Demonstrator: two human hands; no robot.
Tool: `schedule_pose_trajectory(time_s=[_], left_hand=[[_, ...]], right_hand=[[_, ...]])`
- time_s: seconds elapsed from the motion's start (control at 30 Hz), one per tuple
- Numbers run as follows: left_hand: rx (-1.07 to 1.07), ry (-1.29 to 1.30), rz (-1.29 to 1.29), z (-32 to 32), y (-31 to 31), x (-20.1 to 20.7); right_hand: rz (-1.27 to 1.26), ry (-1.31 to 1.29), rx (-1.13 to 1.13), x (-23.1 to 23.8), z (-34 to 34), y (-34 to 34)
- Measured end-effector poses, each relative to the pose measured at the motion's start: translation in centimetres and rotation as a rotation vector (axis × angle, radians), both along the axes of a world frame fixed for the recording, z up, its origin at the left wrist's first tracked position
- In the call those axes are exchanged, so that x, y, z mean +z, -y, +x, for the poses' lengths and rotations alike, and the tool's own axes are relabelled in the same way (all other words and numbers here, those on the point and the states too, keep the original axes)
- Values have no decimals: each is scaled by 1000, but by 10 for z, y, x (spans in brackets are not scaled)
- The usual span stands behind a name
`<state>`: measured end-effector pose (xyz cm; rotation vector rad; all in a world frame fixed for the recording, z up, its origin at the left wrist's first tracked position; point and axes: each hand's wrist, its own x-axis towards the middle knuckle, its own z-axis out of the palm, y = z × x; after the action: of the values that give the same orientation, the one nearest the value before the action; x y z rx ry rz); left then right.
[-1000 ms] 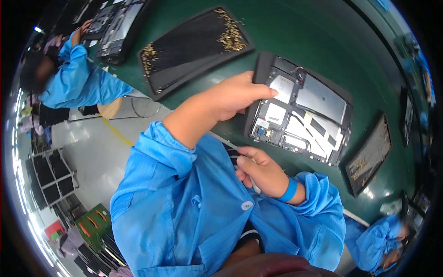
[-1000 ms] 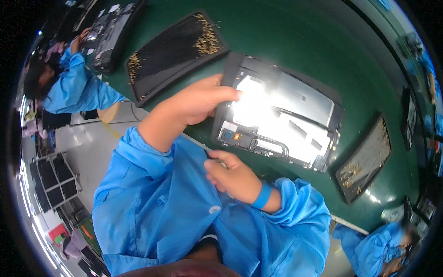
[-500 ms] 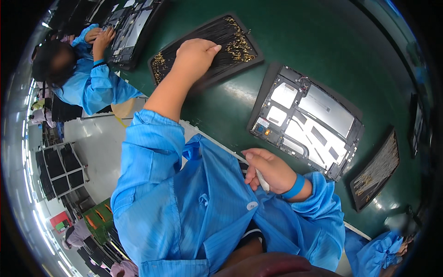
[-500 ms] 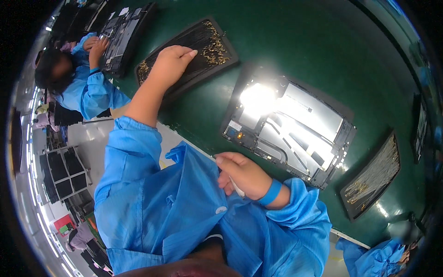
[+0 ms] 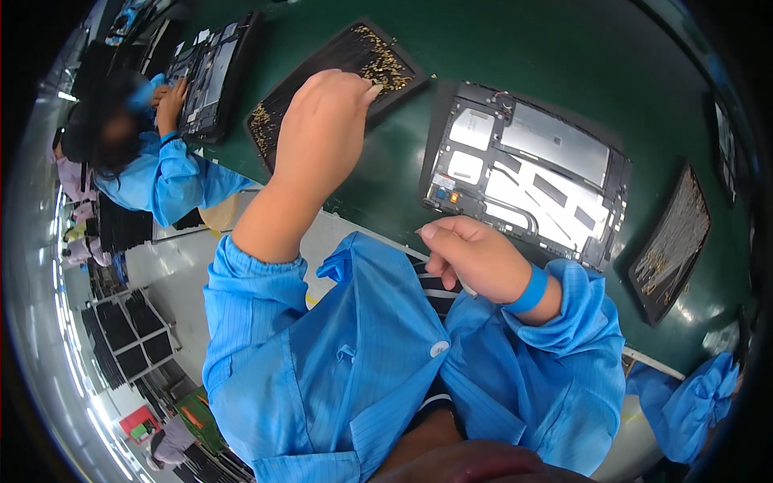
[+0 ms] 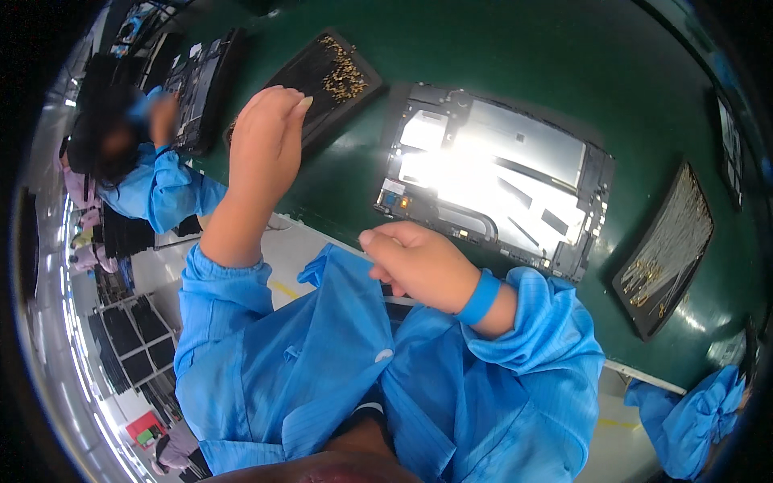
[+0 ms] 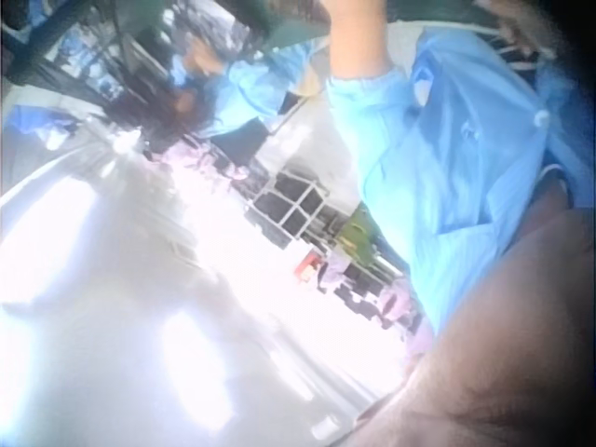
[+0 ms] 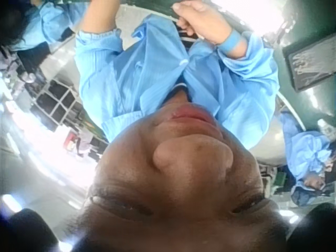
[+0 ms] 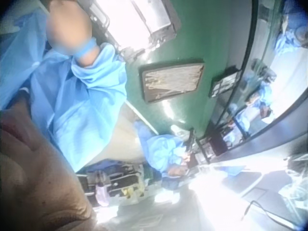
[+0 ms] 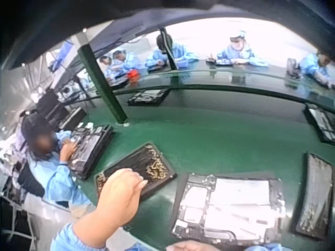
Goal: The recorder is applying sealant/glue from a tube to the edges of tablet components during an electronics assembly process.
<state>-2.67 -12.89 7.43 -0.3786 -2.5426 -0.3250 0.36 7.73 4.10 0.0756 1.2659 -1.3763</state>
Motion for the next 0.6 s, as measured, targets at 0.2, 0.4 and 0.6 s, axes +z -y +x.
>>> schedule_pose_trajectory(time_s=[0.2,0.4,0.6], left_hand=[[-176,-145,-67,23,-20,9],[-332,116,46,57,-44,-14],[-390,263,137,80,-73,-37]], right_hand=[[79,-548,-375,30,-5,-9],[154,-598,-246,13,5,-39],[156,-258,-338,6,29,-46]])
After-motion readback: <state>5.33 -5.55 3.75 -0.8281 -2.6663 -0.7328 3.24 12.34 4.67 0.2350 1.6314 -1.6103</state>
